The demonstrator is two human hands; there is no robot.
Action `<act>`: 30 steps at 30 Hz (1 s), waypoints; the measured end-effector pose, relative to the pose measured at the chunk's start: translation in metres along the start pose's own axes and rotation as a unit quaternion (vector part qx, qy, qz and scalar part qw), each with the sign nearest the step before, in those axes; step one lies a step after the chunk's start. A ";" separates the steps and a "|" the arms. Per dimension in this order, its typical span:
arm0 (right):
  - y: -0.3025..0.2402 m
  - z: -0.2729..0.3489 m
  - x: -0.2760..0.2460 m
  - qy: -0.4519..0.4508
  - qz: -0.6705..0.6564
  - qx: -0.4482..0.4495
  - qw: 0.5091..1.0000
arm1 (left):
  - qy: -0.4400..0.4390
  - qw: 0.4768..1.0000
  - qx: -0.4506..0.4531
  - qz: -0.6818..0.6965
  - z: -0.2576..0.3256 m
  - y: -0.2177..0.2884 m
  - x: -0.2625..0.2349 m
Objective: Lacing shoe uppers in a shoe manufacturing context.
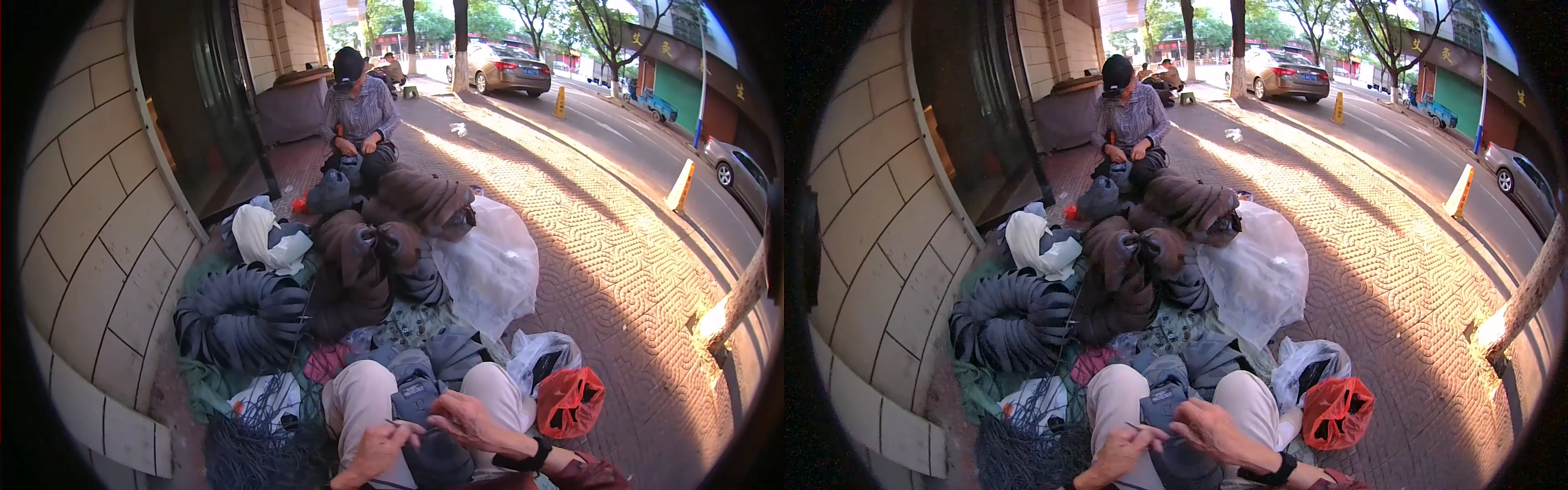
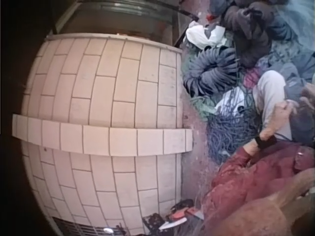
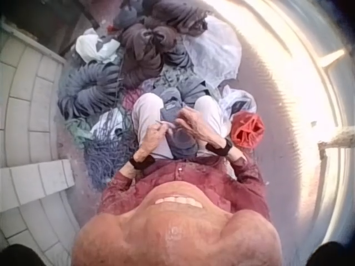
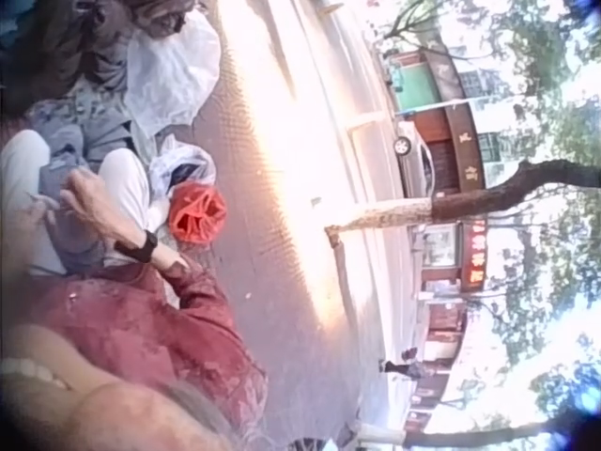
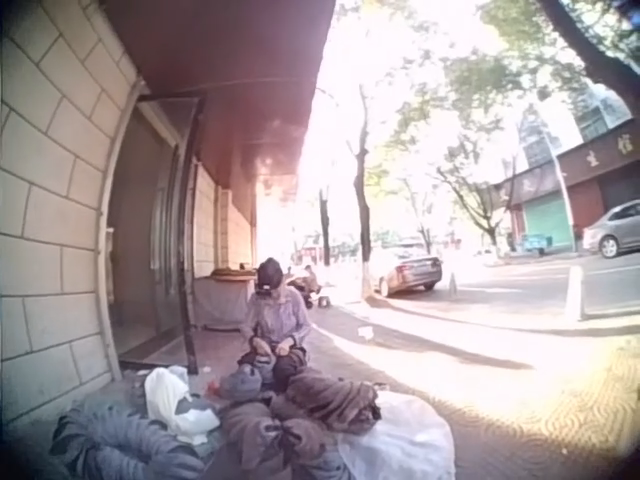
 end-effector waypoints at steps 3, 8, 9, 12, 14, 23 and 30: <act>0.044 0.043 0.002 -0.040 0.300 -0.009 0.953 | 0.135 0.988 -0.033 0.062 0.010 0.010 -0.047; 0.037 0.055 0.003 -0.067 0.232 0.075 0.967 | 0.369 0.898 0.096 0.218 0.048 0.032 -0.167; 0.032 0.054 0.001 -0.071 0.195 0.091 0.974 | 0.380 0.889 0.107 0.230 0.063 0.024 -0.199; 0.055 0.061 0.012 -0.073 -0.204 0.165 0.962 | 0.437 0.855 0.119 0.253 0.101 0.014 -0.268; 0.042 0.055 -0.001 -0.122 -0.290 0.206 0.926 | 0.494 0.824 0.118 0.250 0.131 0.007 -0.308; 0.019 0.056 0.005 -0.079 -0.053 0.130 0.987 | 0.662 0.685 0.173 0.251 0.280 -0.064 -0.470; 0.048 0.063 0.024 -0.015 -0.207 0.180 0.961 | 0.732 0.635 0.158 0.187 0.372 -0.068 -0.489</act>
Point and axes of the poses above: each hand's wrist, its own z-axis away from the middle knuckle, its own x-axis out of the palm, y = z × x, the point moved 2 cm from there along -z, towards the middle knuckle, and after that the axes turned 3 degrees about z, right-handed, at the moved point
